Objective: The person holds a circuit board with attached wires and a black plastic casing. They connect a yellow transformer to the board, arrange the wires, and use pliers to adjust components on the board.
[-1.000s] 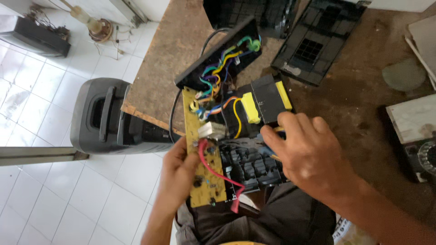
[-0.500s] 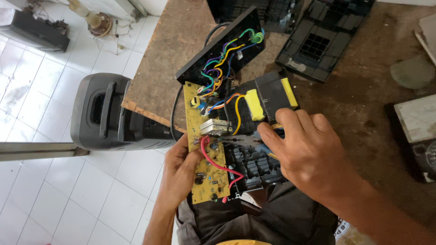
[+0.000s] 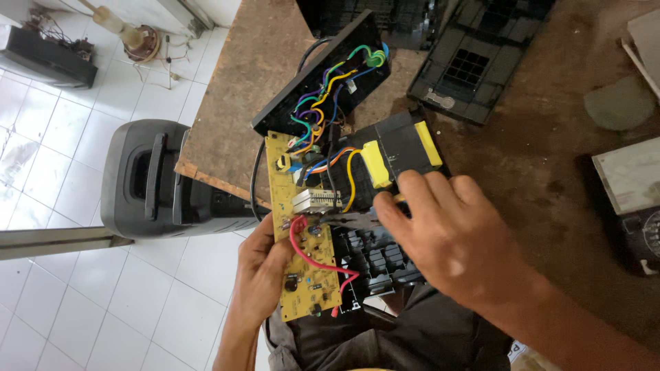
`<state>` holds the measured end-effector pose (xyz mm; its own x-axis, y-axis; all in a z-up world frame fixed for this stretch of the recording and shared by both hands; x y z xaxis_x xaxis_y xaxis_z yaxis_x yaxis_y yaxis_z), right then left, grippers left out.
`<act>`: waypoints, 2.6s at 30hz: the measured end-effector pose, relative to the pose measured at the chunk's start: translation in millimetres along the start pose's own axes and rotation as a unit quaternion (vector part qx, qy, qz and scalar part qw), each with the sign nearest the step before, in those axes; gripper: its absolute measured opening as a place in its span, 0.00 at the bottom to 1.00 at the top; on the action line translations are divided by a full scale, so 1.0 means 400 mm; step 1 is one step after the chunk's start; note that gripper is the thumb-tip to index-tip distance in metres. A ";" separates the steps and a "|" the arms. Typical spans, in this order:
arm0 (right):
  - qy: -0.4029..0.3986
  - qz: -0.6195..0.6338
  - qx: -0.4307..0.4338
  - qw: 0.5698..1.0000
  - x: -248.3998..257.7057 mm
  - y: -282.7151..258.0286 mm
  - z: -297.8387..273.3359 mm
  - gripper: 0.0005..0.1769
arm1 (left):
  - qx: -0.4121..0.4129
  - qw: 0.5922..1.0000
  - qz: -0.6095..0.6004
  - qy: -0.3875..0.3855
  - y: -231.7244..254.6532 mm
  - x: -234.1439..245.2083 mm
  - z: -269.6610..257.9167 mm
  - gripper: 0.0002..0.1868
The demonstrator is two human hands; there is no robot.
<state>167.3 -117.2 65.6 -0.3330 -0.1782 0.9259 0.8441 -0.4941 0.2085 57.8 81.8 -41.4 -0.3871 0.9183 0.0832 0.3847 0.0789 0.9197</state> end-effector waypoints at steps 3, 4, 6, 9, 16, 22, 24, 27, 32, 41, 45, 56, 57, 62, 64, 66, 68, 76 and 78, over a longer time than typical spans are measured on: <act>-0.014 -0.015 0.006 1.000 -0.006 -0.013 0.006 0.05 | 0.003 0.999 0.039 0.021 -0.023 0.021 0.000 0.19; -0.012 -0.017 0.004 1.000 -0.010 -0.015 0.004 0.05 | -0.023 1.000 0.001 -0.010 -0.029 0.011 0.004 0.19; -0.009 -0.019 0.003 1.000 -0.018 -0.020 0.003 0.07 | -0.049 0.997 -0.038 -0.038 -0.036 0.003 0.006 0.21; -0.022 -0.005 0.001 1.000 -0.025 -0.024 -0.001 0.08 | -0.052 0.996 0.067 -0.012 -0.034 0.014 -0.006 0.11; -0.013 0.022 0.002 1.000 -0.011 -0.017 -0.014 0.04 | -0.065 0.997 0.008 -0.030 -0.036 0.009 -0.010 0.13; -0.023 0.020 -0.001 1.000 -0.013 -0.008 -0.023 0.05 | -0.056 0.996 0.041 -0.047 -0.033 0.006 -0.016 0.18; -0.020 0.008 0.007 1.000 -0.015 -0.014 -0.022 0.04 | -0.041 0.997 0.054 -0.033 -0.027 0.009 -0.011 0.16; -0.021 0.016 -0.009 1.000 -0.019 -0.012 -0.023 0.06 | -0.061 0.995 0.068 -0.036 0.005 -0.003 -0.016 0.17; -0.033 0.004 0.001 0.999 -0.013 -0.016 -0.022 0.06 | -0.045 0.998 0.008 -0.032 -0.022 0.000 -0.016 0.14; -0.047 0.045 -0.024 0.998 -0.040 -0.009 -0.032 0.11 | -0.033 0.999 -0.004 -0.023 -0.045 0.008 -0.014 0.15; -0.054 0.050 -0.025 0.997 -0.042 -0.011 -0.031 0.14 | -0.051 0.998 -0.032 -0.034 -0.042 -0.002 -0.017 0.14; -0.075 0.045 -0.064 0.994 -0.054 -0.015 -0.047 0.16 | -0.013 0.998 -0.057 -0.004 -0.050 -0.007 -0.020 0.23; -0.075 0.045 -0.064 0.994 -0.055 -0.016 -0.046 0.16 | -0.013 0.998 -0.057 -0.003 -0.054 -0.006 -0.018 0.23; -0.070 0.014 -0.055 0.996 -0.033 -0.022 -0.025 0.03 | -0.032 0.999 -0.024 0.002 -0.047 0.002 -0.018 0.23; -0.077 0.005 -0.049 0.996 -0.036 -0.023 -0.021 0.02 | -0.034 0.998 -0.045 -0.006 -0.044 -0.005 -0.022 0.24; -0.084 -0.006 -0.046 0.995 -0.039 -0.021 -0.017 0.03 | -0.036 0.997 -0.065 -0.017 -0.041 -0.012 -0.017 0.24; -0.089 -0.016 -0.030 0.995 -0.038 -0.028 -0.013 0.04 | -0.066 0.997 -0.032 -0.025 -0.021 -0.018 -0.020 0.24; -0.071 -0.025 -0.034 0.997 -0.035 -0.052 0.002 0.13 | -0.039 0.999 0.006 0.001 -0.040 -0.004 -0.022 0.20; -0.075 -0.038 -0.042 0.996 -0.034 -0.049 -0.001 0.14 | -0.040 0.999 -0.009 -0.007 -0.050 -0.008 -0.012 0.19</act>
<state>155.3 -105.5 48.7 -0.3227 -0.0127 0.9464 0.7786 -0.5721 0.2578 47.3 75.6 -58.0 -0.3818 0.9222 0.0610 0.3087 0.0650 0.9490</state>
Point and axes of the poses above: each hand's wrist, its own z-axis towards the middle knuckle, its own x-axis out of the back of the hand, y = z × x, the point moved 10 cm from there along z, towards the middle knuckle, and after that the axes turned 6 degrees about -y, right-handed, at the moved point
